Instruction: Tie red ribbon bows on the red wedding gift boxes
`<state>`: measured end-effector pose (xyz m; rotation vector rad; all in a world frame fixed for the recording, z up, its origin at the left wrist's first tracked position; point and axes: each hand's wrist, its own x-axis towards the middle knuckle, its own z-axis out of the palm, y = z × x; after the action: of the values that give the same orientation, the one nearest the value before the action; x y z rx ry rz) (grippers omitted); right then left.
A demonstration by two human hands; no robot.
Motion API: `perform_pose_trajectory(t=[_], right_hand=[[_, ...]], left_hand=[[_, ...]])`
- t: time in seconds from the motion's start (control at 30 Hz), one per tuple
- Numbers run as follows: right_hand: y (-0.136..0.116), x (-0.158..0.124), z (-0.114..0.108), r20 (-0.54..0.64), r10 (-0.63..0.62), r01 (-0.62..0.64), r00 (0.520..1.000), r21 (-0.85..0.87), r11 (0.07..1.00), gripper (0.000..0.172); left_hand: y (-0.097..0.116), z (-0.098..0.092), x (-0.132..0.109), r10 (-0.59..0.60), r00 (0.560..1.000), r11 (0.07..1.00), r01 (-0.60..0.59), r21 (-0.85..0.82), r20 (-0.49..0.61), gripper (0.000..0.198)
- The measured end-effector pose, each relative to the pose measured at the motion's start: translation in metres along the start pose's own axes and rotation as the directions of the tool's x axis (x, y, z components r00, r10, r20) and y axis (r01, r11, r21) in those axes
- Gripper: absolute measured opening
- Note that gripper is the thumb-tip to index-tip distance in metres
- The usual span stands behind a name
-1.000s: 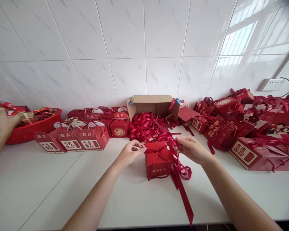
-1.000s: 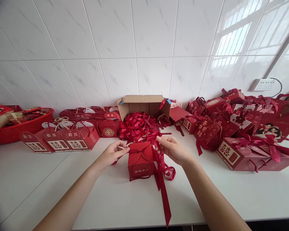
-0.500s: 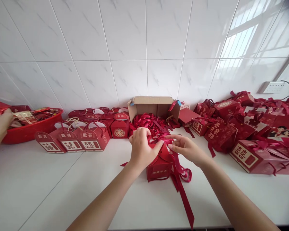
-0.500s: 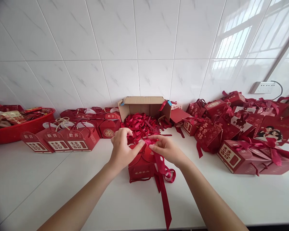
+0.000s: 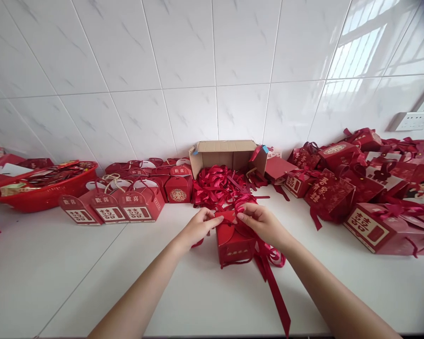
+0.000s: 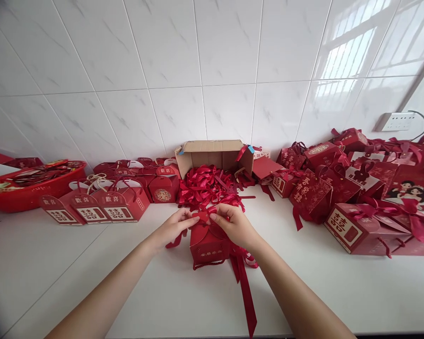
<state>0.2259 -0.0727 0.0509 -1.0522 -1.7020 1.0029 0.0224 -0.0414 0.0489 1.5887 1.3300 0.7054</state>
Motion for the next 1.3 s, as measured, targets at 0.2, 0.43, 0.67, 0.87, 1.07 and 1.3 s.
perform_pose_trajectory(t=[0.2, 0.43, 0.67, 0.87, 1.07, 1.3], right_hand=[[0.0, 0.002, 0.015, -0.162, 0.061, -0.076, 0.985, -0.091, 0.993, 0.016], [-0.005, -0.002, 0.019, -0.126, -0.077, 0.048, 0.989, -0.221, 0.974, 0.015], [0.0, -0.007, 0.019, -0.108, -0.074, 0.045, 0.991, -0.246, 0.968, 0.039], [0.003, -0.004, 0.017, -0.087, -0.059, 0.05, 0.994, -0.099, 0.994, 0.041], [0.001, -0.004, 0.019, -0.172, 0.004, -0.011, 0.985, -0.041, 0.999, 0.034], [0.008, 0.0, 0.025, -0.297, 0.056, -0.02, 0.953, 0.125, 0.992, 0.036]], left_hand=[[0.023, -0.017, -0.016, 0.032, 0.997, 0.997, -0.036, 0.074, 0.064, 0.035], [0.059, -0.014, -0.024, 0.234, 0.952, 0.972, -0.233, -0.029, 0.2, 0.031], [0.09, 0.0, -0.01, 0.412, 0.872, 0.911, -0.392, -0.127, 0.264, 0.026], [0.061, -0.002, 0.002, 0.406, 0.909, 0.911, -0.411, 0.035, 0.096, 0.035], [0.027, 0.001, -0.003, 0.354, 0.935, 0.929, -0.348, 0.126, -0.024, 0.028], [0.018, 0.01, -0.005, 0.413, 0.911, 0.911, -0.413, 0.015, 0.0, 0.018]])
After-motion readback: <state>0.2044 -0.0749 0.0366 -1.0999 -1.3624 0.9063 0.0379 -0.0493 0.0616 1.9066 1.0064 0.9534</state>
